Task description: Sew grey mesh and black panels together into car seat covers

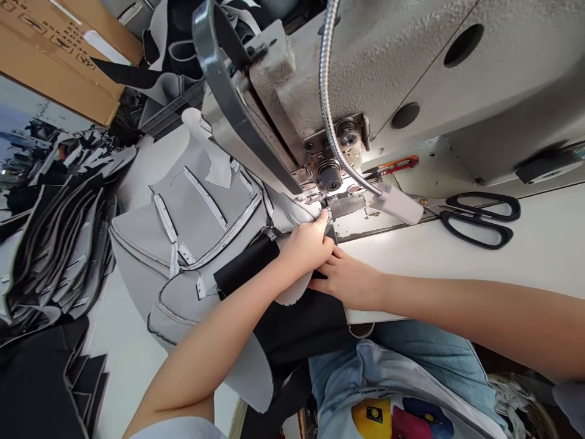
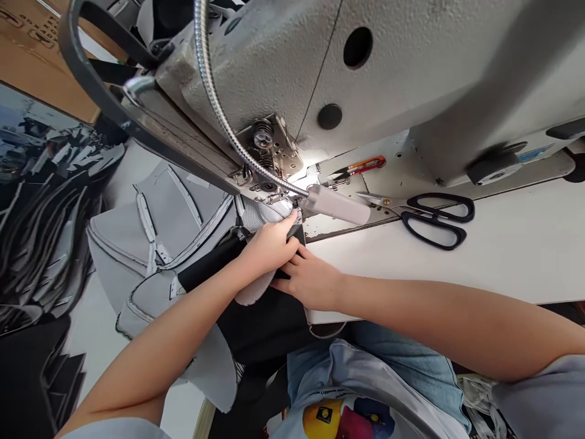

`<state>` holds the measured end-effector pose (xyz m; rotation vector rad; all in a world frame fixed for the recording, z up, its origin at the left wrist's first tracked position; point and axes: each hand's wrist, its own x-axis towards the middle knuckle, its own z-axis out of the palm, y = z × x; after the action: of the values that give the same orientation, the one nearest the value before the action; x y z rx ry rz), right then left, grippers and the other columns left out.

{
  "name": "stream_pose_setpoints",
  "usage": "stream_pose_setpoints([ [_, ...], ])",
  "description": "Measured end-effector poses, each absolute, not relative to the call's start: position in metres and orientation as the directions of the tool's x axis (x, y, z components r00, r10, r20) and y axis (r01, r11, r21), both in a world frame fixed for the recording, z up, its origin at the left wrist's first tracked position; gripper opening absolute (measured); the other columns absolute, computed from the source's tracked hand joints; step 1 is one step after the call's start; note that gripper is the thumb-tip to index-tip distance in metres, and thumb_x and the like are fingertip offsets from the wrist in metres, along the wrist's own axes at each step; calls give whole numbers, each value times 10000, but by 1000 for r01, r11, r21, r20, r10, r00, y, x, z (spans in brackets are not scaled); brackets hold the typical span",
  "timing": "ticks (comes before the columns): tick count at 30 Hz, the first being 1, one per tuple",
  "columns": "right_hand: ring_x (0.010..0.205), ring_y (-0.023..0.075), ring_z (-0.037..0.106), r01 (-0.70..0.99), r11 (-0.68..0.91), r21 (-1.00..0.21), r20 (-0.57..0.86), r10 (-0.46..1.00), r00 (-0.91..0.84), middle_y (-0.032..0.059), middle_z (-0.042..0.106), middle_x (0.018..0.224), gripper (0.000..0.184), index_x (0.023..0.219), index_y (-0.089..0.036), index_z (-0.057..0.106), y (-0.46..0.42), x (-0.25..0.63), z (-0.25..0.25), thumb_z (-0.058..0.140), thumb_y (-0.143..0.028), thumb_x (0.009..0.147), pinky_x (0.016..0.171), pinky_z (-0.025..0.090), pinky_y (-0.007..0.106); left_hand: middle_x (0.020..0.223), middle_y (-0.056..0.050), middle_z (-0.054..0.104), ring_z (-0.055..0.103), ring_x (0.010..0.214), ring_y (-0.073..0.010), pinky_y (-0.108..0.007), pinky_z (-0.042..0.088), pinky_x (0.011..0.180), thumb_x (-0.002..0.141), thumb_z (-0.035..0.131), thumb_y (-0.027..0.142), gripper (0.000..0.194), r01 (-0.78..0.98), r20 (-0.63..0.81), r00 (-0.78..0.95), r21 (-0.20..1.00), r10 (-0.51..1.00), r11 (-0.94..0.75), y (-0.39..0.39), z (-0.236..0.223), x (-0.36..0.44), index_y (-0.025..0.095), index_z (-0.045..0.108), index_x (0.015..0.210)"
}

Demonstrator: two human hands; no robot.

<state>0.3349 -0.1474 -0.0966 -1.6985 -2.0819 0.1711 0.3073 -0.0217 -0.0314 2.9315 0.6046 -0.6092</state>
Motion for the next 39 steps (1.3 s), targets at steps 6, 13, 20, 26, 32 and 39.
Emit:
stream_pose_setpoints([
  [6, 1073, 208, 574, 727, 425, -539, 236, 905, -353, 100, 667, 1102, 459, 1180, -176, 645, -158, 381, -69, 479, -40, 774, 992, 400, 374, 983, -89, 684, 659, 867, -256, -322, 504, 756, 861, 381, 230, 623, 372, -284, 886, -33, 366, -928, -27, -49, 295, 161, 306, 1477],
  [13, 935, 206, 578, 891, -39, -452, 375, 898, 230, 84, 657, 1035, 413, 1196, -169, 594, -154, 429, -92, 381, -119, 845, 837, 446, 347, 928, -88, 671, 671, 764, -257, -325, 505, 654, 885, 366, 243, 568, 366, -151, 915, -75, 373, -928, -33, -62, 286, 191, 360, 1450],
  [20, 893, 213, 507, 950, -213, -229, 321, 905, 281, 61, 587, 906, 378, 1189, -225, 609, -147, 417, -93, 411, -141, 878, 806, 400, 327, 895, -78, 686, 670, 767, -242, -319, 505, 682, 866, 362, 210, 538, 324, -144, 937, 8, 319, -946, -25, -54, 286, 190, 449, 1396],
  [26, 854, 211, 482, 953, -224, -203, 305, 911, 279, 71, 568, 916, 392, 1205, -221, 620, -141, 416, -92, 411, -140, 883, 779, 399, 317, 1045, -48, 711, 661, 892, -230, -306, 500, 799, 855, 389, 234, 486, 329, -268, 930, 302, 251, -895, -4, -39, 290, 242, 541, 1316],
  [32, 862, 226, 475, 938, -320, -130, 253, 905, 343, 104, 578, 958, 404, 1261, -233, 606, -140, 407, -89, 409, -179, 912, 772, 406, 314, 972, -75, 713, 670, 879, -268, -351, 507, 784, 840, 399, 200, 495, 324, -245, 934, 269, 261, -907, -12, -39, 286, 194, 496, 1326],
  [39, 842, 241, 483, 901, -422, -106, 185, 881, 435, 136, 589, 926, 422, 1302, -193, 565, -131, 389, -89, 404, -186, 912, 723, 387, 328, 1094, -182, 670, 650, 992, -317, -402, 499, 842, 878, 383, 259, 627, 397, -278, 902, 232, 331, -888, -15, -45, 295, 59, 269, 1462],
])
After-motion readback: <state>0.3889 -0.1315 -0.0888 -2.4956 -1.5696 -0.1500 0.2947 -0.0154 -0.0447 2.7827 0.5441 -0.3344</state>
